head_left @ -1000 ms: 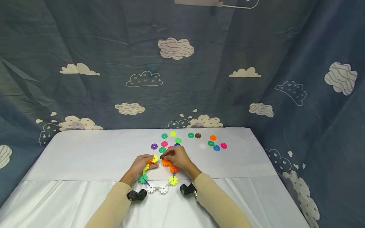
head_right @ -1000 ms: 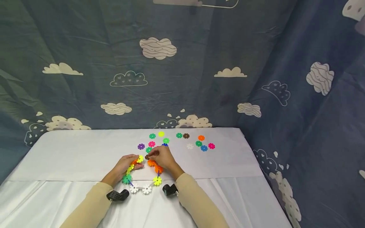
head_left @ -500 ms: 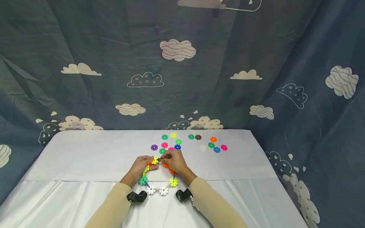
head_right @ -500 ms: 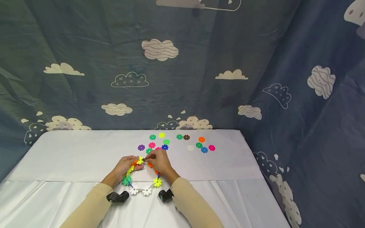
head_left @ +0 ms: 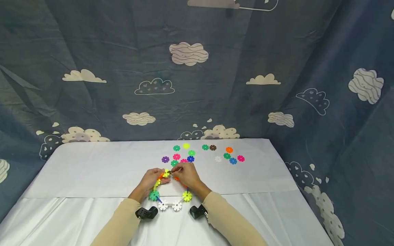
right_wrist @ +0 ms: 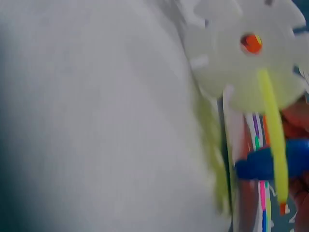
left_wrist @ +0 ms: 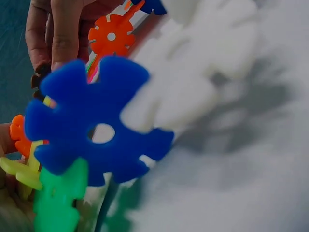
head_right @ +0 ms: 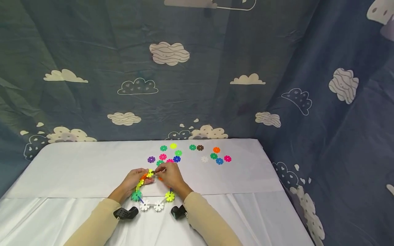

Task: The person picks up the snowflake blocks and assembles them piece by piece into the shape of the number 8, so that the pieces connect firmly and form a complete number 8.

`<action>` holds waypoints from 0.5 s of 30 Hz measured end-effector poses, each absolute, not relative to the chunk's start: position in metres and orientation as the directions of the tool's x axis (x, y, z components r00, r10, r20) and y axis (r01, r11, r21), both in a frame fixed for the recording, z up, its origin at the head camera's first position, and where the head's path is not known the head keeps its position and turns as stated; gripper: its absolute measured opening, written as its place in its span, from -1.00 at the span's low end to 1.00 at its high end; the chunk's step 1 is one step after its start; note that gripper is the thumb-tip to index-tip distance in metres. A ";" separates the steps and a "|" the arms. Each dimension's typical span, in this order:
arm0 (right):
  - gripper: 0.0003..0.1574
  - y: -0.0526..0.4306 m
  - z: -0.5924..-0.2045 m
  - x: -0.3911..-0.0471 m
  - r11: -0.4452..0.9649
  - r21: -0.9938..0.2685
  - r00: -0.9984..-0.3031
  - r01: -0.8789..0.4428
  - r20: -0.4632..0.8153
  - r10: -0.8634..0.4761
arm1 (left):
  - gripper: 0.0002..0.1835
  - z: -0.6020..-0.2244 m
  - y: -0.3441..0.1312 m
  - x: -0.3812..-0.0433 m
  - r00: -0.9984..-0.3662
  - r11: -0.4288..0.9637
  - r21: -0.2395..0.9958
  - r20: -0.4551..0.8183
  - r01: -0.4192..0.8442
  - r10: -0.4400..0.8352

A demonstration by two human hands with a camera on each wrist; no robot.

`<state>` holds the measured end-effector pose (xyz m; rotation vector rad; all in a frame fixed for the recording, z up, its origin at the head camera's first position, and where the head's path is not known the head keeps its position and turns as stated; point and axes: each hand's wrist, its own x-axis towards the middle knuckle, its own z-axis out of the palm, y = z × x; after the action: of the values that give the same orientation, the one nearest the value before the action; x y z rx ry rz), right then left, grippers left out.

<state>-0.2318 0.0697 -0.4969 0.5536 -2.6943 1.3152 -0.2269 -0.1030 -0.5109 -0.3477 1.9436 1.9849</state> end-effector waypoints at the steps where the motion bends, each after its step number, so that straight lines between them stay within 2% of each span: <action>1: -0.83 0.072 -0.497 -0.232 0.564 -0.748 -0.933 -0.350 0.224 -0.283 | -0.71 -0.511 -0.103 -0.227 -0.911 -0.004 0.913 -0.406 -0.407 0.072; 5: -0.58 0.083 -0.498 -0.234 0.581 -0.766 -0.955 -0.273 0.143 -0.260 | -0.73 -0.512 -0.103 -0.227 -0.914 0.020 0.917 -0.399 -0.399 0.069; 7: -0.51 0.087 -0.498 -0.235 0.599 -0.766 -0.962 -0.233 0.091 -0.258 | -0.73 -0.512 -0.104 -0.227 -0.915 0.032 0.917 -0.399 -0.398 0.061; 10: -0.49 0.090 -0.497 -0.235 0.635 -0.740 -0.956 -0.222 0.035 -0.293 | -0.73 -0.511 -0.105 -0.226 -0.916 0.046 0.917 -0.399 -0.397 0.050; 15: -0.58 0.091 -0.497 -0.233 0.653 -0.723 -0.947 -0.226 0.005 -0.322 | -0.72 -0.510 -0.105 -0.226 -0.911 0.059 0.912 -0.409 -0.406 0.045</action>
<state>-0.2332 0.0908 -0.4975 0.4943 -2.9669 1.2703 -0.2257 -0.1054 -0.5104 -0.3628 2.0154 1.9173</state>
